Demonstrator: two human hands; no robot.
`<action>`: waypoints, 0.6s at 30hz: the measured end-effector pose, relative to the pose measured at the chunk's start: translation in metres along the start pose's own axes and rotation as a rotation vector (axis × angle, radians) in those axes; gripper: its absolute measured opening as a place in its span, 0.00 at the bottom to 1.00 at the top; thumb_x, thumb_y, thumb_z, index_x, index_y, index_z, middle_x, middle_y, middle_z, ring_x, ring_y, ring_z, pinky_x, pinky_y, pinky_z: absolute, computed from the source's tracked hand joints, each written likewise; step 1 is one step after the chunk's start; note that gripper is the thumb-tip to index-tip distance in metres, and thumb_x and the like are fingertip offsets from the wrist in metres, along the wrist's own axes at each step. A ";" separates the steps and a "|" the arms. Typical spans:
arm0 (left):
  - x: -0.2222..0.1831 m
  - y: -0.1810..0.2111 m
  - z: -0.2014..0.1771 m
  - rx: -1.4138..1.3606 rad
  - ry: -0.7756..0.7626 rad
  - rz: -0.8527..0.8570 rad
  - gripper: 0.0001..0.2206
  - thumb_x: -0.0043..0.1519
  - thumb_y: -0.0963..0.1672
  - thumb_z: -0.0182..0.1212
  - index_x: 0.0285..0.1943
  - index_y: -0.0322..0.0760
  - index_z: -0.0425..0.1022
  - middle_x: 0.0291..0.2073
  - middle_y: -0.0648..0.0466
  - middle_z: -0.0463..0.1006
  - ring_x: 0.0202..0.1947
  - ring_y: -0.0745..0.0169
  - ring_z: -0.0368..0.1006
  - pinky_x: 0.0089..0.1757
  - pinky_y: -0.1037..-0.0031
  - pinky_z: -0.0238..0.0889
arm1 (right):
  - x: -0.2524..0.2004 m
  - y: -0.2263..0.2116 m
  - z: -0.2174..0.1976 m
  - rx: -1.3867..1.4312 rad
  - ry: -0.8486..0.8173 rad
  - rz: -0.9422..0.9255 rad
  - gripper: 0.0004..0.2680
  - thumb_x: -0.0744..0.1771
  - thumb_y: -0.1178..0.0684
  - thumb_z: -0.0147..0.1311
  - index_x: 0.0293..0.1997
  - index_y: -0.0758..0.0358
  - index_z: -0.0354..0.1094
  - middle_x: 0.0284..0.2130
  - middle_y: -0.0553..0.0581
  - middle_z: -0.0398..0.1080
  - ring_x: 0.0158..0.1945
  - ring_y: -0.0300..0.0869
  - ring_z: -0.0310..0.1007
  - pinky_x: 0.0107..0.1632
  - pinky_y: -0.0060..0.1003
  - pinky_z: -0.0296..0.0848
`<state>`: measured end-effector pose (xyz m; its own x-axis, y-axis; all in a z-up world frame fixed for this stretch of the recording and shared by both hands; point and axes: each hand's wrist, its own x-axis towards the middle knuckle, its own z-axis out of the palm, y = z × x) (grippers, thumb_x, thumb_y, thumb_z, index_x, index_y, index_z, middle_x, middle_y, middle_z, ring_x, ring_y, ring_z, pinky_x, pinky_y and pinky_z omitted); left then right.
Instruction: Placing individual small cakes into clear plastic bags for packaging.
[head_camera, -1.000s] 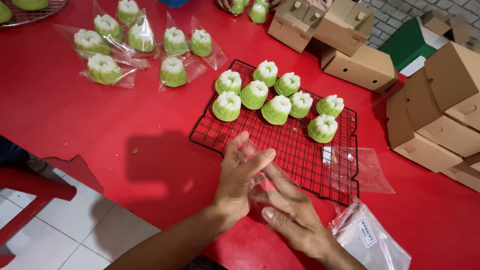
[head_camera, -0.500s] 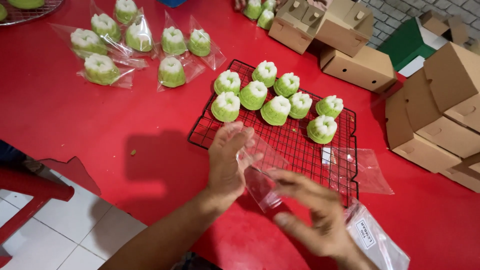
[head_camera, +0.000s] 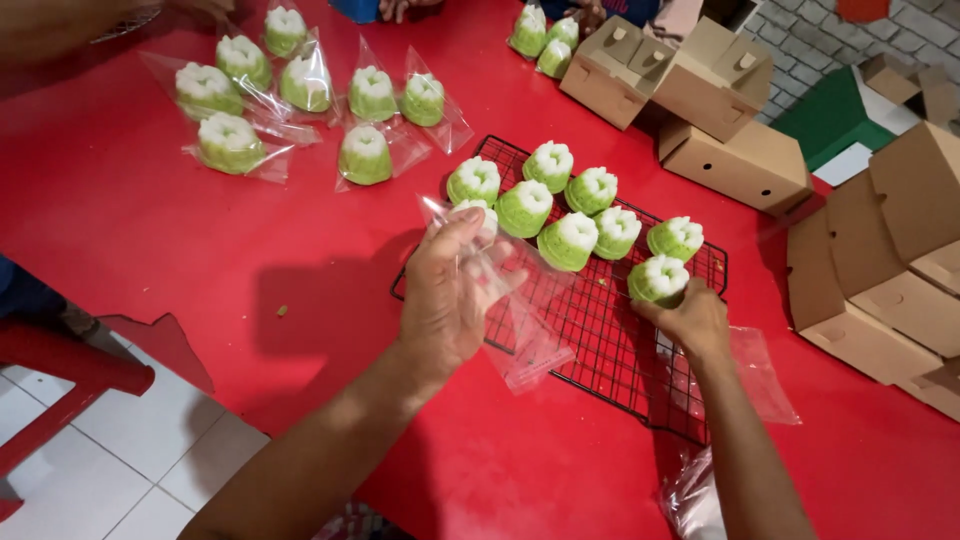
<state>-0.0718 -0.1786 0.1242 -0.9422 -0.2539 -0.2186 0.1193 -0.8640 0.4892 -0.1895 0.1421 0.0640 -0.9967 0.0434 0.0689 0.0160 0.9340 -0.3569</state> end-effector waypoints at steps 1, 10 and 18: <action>0.002 -0.001 0.002 -0.022 -0.006 -0.014 0.17 0.54 0.47 0.68 0.49 0.40 0.70 0.37 0.53 0.70 0.39 0.56 0.73 0.41 0.46 0.74 | 0.002 -0.004 -0.001 0.013 0.007 0.042 0.32 0.57 0.34 0.70 0.56 0.76 0.68 0.44 0.76 0.76 0.53 0.71 0.73 0.53 0.60 0.71; 0.007 -0.009 0.002 -0.081 -0.103 0.032 0.22 0.55 0.48 0.64 0.56 0.34 0.70 0.37 0.51 0.70 0.41 0.53 0.73 0.44 0.43 0.75 | 0.012 0.005 0.018 0.365 0.153 0.080 0.22 0.57 0.41 0.73 0.45 0.67 0.75 0.30 0.66 0.74 0.37 0.52 0.72 0.37 0.47 0.69; 0.005 -0.007 -0.002 -0.242 -0.249 0.184 0.22 0.55 0.44 0.62 0.58 0.26 0.73 0.39 0.48 0.77 0.38 0.55 0.76 0.37 0.55 0.76 | -0.128 -0.046 -0.059 1.287 -0.144 -0.085 0.16 0.59 0.55 0.64 0.44 0.77 0.68 0.36 0.57 0.67 0.35 0.44 0.70 0.33 0.28 0.68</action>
